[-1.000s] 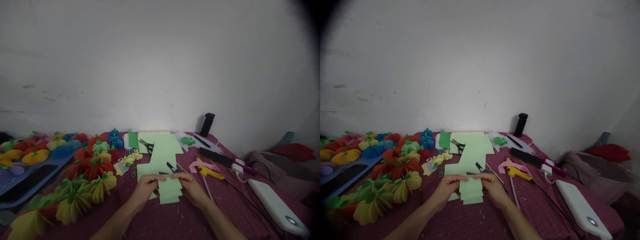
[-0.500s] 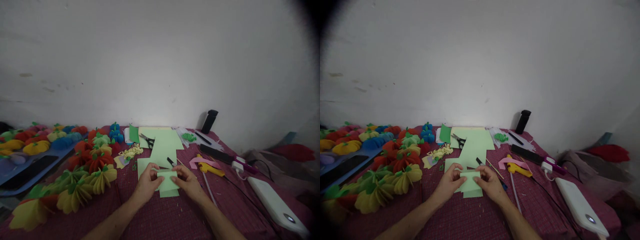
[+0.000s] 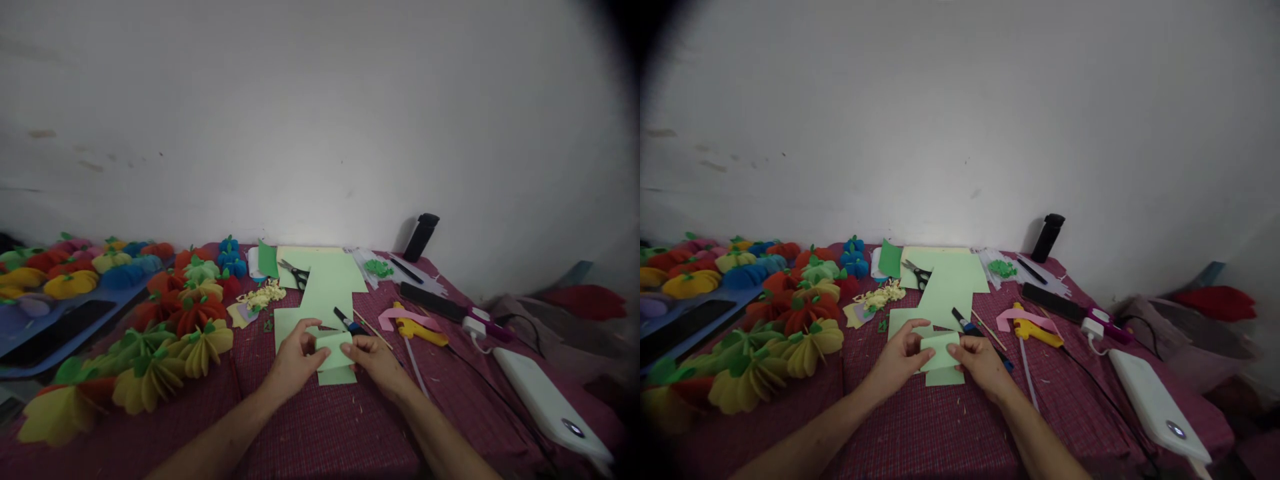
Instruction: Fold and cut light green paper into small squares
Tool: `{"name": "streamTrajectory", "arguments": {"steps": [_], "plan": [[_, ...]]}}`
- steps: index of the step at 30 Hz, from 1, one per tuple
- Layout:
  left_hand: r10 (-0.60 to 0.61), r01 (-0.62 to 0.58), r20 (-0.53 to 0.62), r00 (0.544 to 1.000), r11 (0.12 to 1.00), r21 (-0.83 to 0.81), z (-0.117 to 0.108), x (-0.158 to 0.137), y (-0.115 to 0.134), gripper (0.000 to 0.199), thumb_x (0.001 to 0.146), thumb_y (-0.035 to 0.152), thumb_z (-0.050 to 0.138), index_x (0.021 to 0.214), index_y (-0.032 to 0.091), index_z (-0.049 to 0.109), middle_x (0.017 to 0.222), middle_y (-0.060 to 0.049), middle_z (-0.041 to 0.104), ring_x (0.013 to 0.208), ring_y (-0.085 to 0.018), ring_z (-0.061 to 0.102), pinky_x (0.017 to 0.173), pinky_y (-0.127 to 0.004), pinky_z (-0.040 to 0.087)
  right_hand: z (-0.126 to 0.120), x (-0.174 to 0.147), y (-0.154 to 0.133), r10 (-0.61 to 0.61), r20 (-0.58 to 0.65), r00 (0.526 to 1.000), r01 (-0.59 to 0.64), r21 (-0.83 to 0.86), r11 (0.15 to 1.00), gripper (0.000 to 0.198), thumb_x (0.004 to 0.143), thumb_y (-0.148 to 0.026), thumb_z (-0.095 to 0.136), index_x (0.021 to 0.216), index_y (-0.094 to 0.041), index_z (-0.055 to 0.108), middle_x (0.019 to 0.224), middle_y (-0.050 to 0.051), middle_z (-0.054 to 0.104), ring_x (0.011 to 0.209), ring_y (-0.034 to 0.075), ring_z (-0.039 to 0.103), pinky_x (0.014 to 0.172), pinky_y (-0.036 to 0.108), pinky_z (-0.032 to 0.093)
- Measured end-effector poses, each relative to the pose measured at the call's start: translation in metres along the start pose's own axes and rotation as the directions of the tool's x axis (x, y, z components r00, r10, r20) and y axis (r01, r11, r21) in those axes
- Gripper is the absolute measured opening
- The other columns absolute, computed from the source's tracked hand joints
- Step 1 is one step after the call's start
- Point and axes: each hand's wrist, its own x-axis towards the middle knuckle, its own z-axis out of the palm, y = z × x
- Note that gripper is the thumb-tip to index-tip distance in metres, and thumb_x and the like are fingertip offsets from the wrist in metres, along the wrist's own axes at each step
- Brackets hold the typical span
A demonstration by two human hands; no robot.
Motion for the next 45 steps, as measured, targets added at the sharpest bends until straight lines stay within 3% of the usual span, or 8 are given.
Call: {"name": "streamTrajectory", "arguments": {"steps": [4,8,11,17,28,45], "plan": [[-0.019,0.020,0.017,1.000,0.999,-0.046,0.001,0.001,-0.001,0.045,0.068,0.028,0.061,0.109,0.018,0.046,0.055,0.008,0.041,0.049,-0.007,0.041,0.045,-0.016,0.031,0.000,0.000,0.001,-0.005,-0.002,1.000,0.005,-0.004,1.000,0.033,0.068,-0.047,0.058,0.065,-0.015,0.059,0.054,-0.003,0.050,0.046,0.008,0.038,0.047,0.021,0.030],[-0.073,0.078,0.047,0.996,0.991,-0.113,0.002,0.001,0.004,0.043,0.066,0.031,0.063,0.104,0.014,0.051,0.062,0.003,0.051,0.054,-0.009,0.047,0.049,-0.019,0.036,-0.001,0.000,0.002,-0.013,0.000,1.000,0.013,-0.033,0.999,0.034,0.069,-0.048,0.057,0.066,-0.014,0.059,0.055,-0.003,0.050,0.048,0.008,0.039,0.048,0.021,0.031],[-0.152,0.159,0.061,0.987,0.975,-0.156,0.003,-0.001,0.012,0.036,0.065,0.037,0.063,0.090,0.012,0.057,0.065,0.000,0.056,0.056,-0.011,0.049,0.051,-0.021,0.038,0.000,0.000,0.003,-0.019,0.021,1.000,0.021,-0.065,0.998,0.034,0.070,-0.048,0.056,0.067,-0.014,0.059,0.054,-0.003,0.048,0.047,0.008,0.037,0.047,0.021,0.030],[-0.325,0.337,0.095,0.941,0.925,-0.178,0.004,-0.003,0.015,0.036,0.061,0.047,0.063,0.066,0.012,0.058,0.054,0.002,0.051,0.047,-0.010,0.044,0.044,-0.021,0.033,0.002,0.001,0.006,-0.056,0.048,0.997,0.062,-0.155,0.986,0.036,0.070,-0.048,0.055,0.057,-0.015,0.054,0.048,-0.005,0.041,0.044,0.007,0.032,0.045,0.020,0.024],[-0.295,0.296,0.032,0.955,0.943,-0.154,0.002,-0.001,0.007,0.031,0.060,0.041,0.065,0.059,0.011,0.058,0.050,0.004,0.047,0.046,-0.007,0.036,0.044,-0.019,0.024,0.005,0.001,0.005,-0.028,0.104,0.994,0.040,-0.117,0.992,0.034,0.069,-0.048,0.056,0.058,-0.016,0.055,0.049,-0.004,0.043,0.044,0.007,0.033,0.045,0.020,0.028],[-0.368,0.373,0.070,0.927,0.890,-0.262,0.004,-0.003,0.011,0.028,0.058,0.038,0.066,0.058,0.012,0.057,0.049,0.003,0.048,0.047,-0.009,0.039,0.047,-0.021,0.026,0.007,-0.001,0.003,0.043,0.127,0.991,-0.046,0.026,0.999,0.035,0.070,-0.046,0.057,0.057,-0.014,0.052,0.050,-0.005,0.041,0.046,0.006,0.032,0.046,0.020,0.027]]}}
